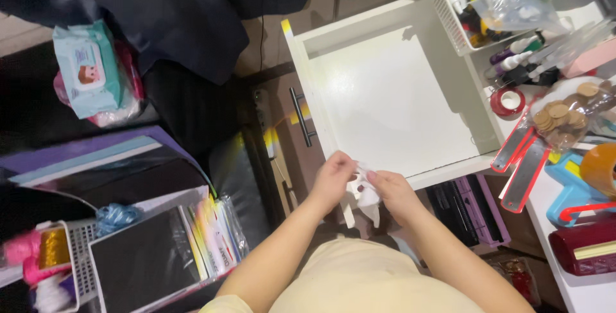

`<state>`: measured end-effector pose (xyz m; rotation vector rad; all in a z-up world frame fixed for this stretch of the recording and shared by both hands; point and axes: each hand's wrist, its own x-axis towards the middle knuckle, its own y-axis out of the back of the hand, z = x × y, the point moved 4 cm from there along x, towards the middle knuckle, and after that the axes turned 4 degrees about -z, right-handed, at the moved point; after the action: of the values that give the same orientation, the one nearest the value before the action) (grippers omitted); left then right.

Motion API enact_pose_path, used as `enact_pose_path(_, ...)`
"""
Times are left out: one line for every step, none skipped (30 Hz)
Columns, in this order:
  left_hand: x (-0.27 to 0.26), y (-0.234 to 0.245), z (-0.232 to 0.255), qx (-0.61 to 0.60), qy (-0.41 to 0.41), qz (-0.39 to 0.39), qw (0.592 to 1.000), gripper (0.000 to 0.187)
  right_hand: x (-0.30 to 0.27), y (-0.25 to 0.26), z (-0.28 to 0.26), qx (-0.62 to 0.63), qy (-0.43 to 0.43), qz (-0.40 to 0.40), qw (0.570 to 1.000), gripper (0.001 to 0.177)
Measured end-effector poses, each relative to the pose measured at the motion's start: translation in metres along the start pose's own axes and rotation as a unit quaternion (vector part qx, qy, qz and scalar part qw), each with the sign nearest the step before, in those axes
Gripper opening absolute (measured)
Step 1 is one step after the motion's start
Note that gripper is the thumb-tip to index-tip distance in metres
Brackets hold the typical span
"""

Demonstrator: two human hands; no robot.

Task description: The person empties a white drawer of adhesive tubes, bags of small parts, and plastic strips, then dusts the interior with a blue duster before wiping the bottom and sides with a wet wipe.

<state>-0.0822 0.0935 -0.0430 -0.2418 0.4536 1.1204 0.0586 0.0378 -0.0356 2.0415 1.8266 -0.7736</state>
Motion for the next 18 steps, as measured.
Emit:
enact_pose_path(0.004,0.001,-0.01,-0.063,0.02,0.053,0.996,0.009,0.007,0.003,0.005,-0.078,0.013,-0.01,0.997,0.03)
enact_pose_path(0.003,0.0,-0.024,-0.128,0.044,0.108,0.985,0.013,0.01,0.005,0.013,-0.156,0.022,-0.023,0.987,0.034)
enact_pose_path(-0.003,0.003,-0.023,-0.132,0.055,0.113,0.983,0.013,0.009,0.003,0.015,-0.158,0.011,-0.029,0.987,0.034)
enact_pose_path(-0.008,0.008,-0.018,-0.07,0.028,0.145,0.987,0.015,0.01,0.001,0.015,-0.192,0.006,-0.043,0.98,0.033)
enact_pose_path(-0.013,0.014,-0.012,-0.007,0.003,0.174,0.985,0.018,0.01,-0.001,0.016,-0.225,0.001,-0.057,0.973,0.032)
enact_pose_path(-0.012,0.013,-0.015,-0.012,0.012,0.179,0.984,0.018,0.014,0.002,0.022,-0.229,-0.007,-0.063,0.971,0.032)
enact_pose_path(-0.011,0.014,-0.018,-0.037,0.012,0.2,0.979,0.016,0.018,0.004,0.027,-0.27,0.001,-0.065,0.961,0.028)
enact_pose_path(-0.01,0.015,-0.02,-0.062,0.011,0.221,0.973,0.015,0.022,0.006,0.032,-0.311,0.009,-0.067,0.948,0.027)
enact_pose_path(-0.018,0.014,-0.014,-0.066,0.02,0.226,0.972,0.015,0.014,0.004,0.022,-0.314,0.002,-0.074,0.947,0.027)
enact_pose_path(-0.021,0.015,-0.004,-0.049,0.012,0.225,0.973,0.015,0.012,0.004,0.007,-0.317,0.016,-0.058,0.946,0.024)
enact_pose_path(-0.024,0.016,0.007,-0.031,0.004,0.223,0.974,0.015,0.009,0.003,-0.009,-0.32,0.03,-0.043,0.946,0.023)
enact_pose_path(-0.021,0.01,0.004,-0.035,0.003,0.229,0.973,0.015,0.008,0.004,-0.014,-0.324,0.033,-0.048,0.944,0.023)
enact_pose_path(-0.017,0.005,0.0,-0.114,0.003,0.239,0.964,0.013,0.006,0.007,-0.02,-0.311,0.033,-0.03,0.949,0.017)
enact_pose_path(-0.014,0.0,-0.005,-0.192,0.001,0.248,0.95,0.011,0.005,0.008,-0.026,-0.298,0.033,-0.014,0.954,0.014)
enact_pose_path(-0.016,0.0,0.002,-0.196,-0.001,0.254,0.947,0.011,0.005,0.01,-0.026,-0.303,0.036,-0.019,0.952,0.014)
enact_pose_path(-0.019,0.0,0.008,-0.227,-0.006,0.278,0.933,0.011,0.005,0.011,-0.028,-0.29,0.067,-0.028,0.954,0.012)
enact_pose_path(-0.023,0.001,0.013,-0.257,-0.012,0.302,0.918,0.011,0.004,0.012,-0.03,-0.276,0.098,-0.037,0.955,0.011)
enact_pose_path(-0.027,0.0,0.019,-0.261,-0.015,0.309,0.914,0.011,0.005,0.014,-0.031,-0.281,0.101,-0.044,0.953,0.011)
